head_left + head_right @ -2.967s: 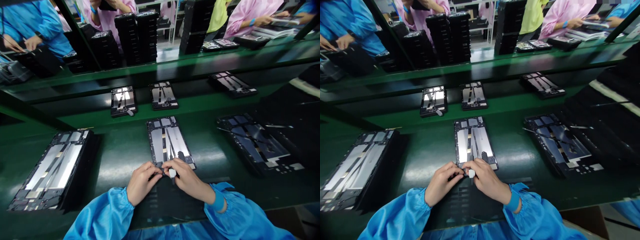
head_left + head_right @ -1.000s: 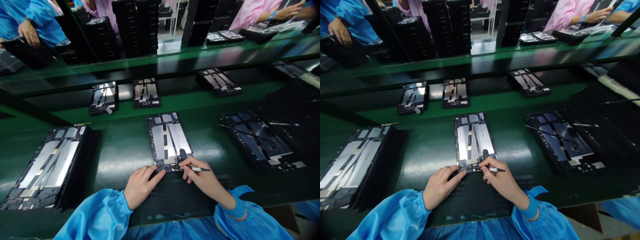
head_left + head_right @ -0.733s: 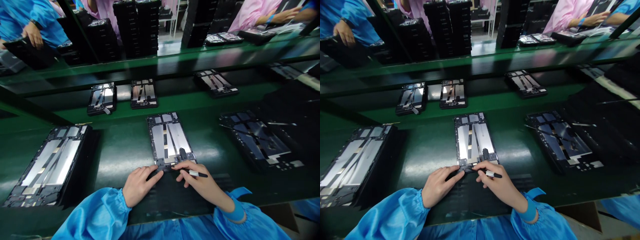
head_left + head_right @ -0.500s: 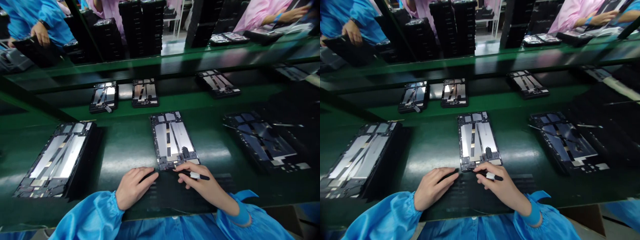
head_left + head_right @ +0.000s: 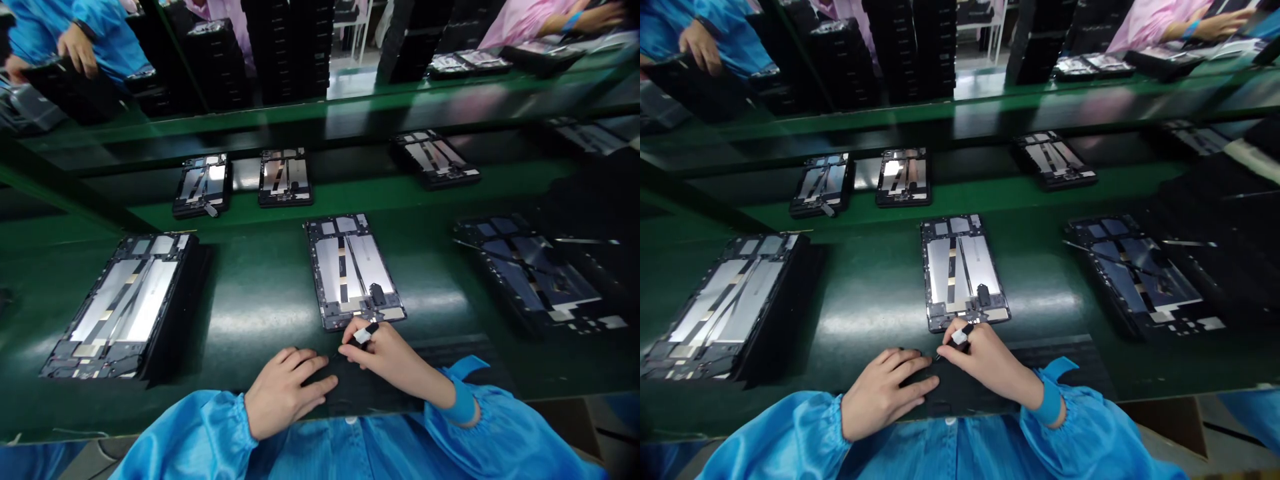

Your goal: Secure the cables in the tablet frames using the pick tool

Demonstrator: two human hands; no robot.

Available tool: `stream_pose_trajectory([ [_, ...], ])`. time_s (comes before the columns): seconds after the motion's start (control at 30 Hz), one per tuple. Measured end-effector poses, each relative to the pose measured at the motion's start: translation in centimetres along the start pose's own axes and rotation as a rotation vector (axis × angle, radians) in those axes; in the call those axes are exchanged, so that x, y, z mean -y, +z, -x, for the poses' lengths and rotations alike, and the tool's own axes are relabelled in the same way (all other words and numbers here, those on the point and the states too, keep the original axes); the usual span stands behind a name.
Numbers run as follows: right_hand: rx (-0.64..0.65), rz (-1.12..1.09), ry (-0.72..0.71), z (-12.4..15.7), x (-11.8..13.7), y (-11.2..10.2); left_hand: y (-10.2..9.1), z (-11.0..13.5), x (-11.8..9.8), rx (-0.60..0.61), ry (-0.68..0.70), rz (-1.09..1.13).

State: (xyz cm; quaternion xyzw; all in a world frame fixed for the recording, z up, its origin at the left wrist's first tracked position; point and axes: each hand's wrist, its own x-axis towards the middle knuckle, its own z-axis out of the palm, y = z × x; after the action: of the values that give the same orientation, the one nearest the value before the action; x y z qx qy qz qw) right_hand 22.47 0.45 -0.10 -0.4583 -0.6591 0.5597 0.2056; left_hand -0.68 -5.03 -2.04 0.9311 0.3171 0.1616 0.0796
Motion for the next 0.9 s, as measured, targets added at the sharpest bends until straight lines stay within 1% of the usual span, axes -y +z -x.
stream_pose_trajectory([
  [0.07, -0.014, 0.135, -0.058, -0.1, 0.1, -0.3, -0.1, 0.1, 0.1, 0.005, -0.003, -0.003],
  [0.17, -0.003, 0.217, -0.085, -0.3, 0.3, -0.2, -0.1, 0.2, 0.1, 0.002, -0.007, 0.006],
  [0.3, 0.008, 0.197, -0.091, -0.4, -0.1, 0.6, 0.0, 0.1, 0.1, -0.009, -0.011, 0.025],
  [0.37, 0.007, 0.124, -0.093, -0.2, -0.5, 0.7, 0.1, 0.2, 0.0, -0.006, -0.017, 0.024],
  [0.4, 0.002, 0.051, -0.081, 0.0, -0.6, 0.5, 0.0, 0.2, 0.0, -0.001, -0.019, 0.02],
  [0.5, -0.043, -0.206, -0.017, 0.1, -0.4, -1.2, -0.2, 0.1, 0.0, 0.009, -0.02, 0.02],
  [0.57, -0.067, -0.288, 0.02, -0.6, 0.2, -3.0, -0.6, -0.3, 0.4, -0.012, -0.011, 0.032],
  [0.63, -0.034, -0.29, 0.057, -2.0, 1.0, -4.6, -0.9, -1.2, 0.9, -0.067, -0.012, 0.036],
  [0.7, 0.05, -0.263, 0.105, -3.6, 1.8, -5.7, -1.1, -2.2, 1.6, -0.144, -0.026, 0.013],
  [0.8, 0.145, -0.205, 0.155, -5.7, 2.4, -6.1, -0.9, -3.5, 2.5, -0.22, -0.05, -0.036],
  [0.9, 0.168, -0.161, 0.155, -6.7, 2.5, -5.8, -0.4, -3.9, 3.0, -0.239, -0.055, -0.046],
])
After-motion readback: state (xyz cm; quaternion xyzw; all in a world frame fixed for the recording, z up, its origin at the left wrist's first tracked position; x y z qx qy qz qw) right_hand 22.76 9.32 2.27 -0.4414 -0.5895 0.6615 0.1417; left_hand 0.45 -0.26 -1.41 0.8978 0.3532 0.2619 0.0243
